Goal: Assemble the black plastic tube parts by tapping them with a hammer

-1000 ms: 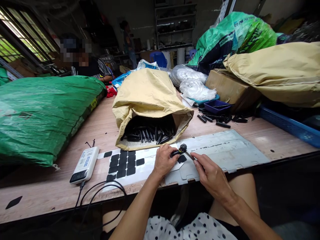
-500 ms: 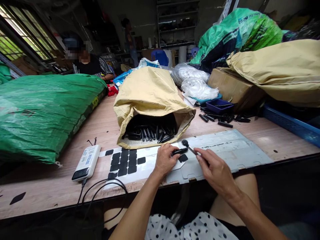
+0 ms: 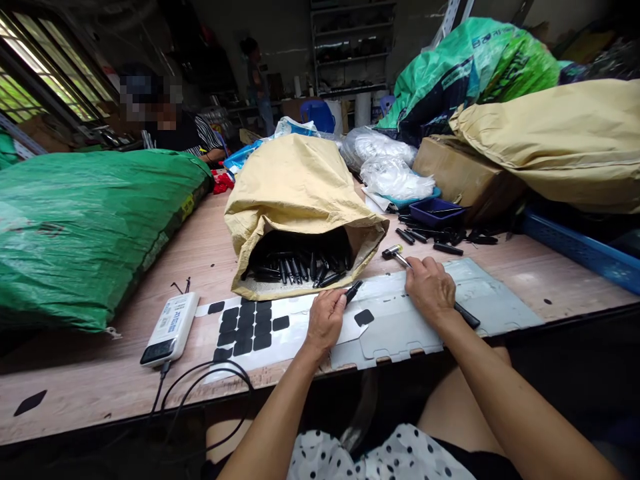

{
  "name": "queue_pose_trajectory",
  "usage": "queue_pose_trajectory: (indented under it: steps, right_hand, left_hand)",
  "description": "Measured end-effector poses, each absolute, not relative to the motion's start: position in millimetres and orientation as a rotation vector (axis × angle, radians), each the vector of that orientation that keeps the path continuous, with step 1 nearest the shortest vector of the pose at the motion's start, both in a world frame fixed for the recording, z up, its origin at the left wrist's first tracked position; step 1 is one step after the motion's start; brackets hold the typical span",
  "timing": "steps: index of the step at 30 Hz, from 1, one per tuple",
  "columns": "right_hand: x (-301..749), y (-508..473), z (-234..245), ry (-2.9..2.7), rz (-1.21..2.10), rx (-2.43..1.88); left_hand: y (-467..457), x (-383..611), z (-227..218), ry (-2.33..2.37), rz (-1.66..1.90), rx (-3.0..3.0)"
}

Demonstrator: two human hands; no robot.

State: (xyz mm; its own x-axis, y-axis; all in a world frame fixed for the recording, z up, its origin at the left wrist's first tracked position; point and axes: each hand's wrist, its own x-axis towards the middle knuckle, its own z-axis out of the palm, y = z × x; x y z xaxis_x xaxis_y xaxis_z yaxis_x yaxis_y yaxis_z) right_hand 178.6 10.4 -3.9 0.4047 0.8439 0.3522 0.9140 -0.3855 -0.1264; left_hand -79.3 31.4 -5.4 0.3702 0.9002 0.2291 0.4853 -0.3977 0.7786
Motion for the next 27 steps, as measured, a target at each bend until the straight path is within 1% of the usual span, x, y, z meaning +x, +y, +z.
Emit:
queue_pose_trajectory:
  steps: [2,8,15,19,22,24,25,27]
  right_hand:
    - [176,14,-3,-1.528,-0.335,-2.392]
    - [175,35,6,-1.463,-0.135,-2.509]
    - [167,43,2,-1.497,-0.280,-2.473]
    - [167,41,-1,-1.499,-0.307,-2.466]
    - [168,41,-2,-1.500,-0.325,-2.468]
    - [169,41,-3,-1.501,-0.325,-2.467]
    - [169,41,-4,-1.502,-0.325,-2.464]
    - [169,41,-5,-1.504,-0.328,-2.456]
  left_hand:
    - [31,-79,-5,1.192,0.879,2.026]
    - [29,-79,-2,1.183,0.881,2.037]
    - [27,-80,7,1.096,0.931,1.966]
    - [-8,-90,23,0.946,0.914,1.945]
    - [-56,-106,22,0.660,0.673,2.022]
    - [-85,-118,4,0.528,0.408,2.049]
    - [-96,-124,-10,0.564,0.286,2.022]
    - [-109,-134,-45,0.877,0.115,1.863]
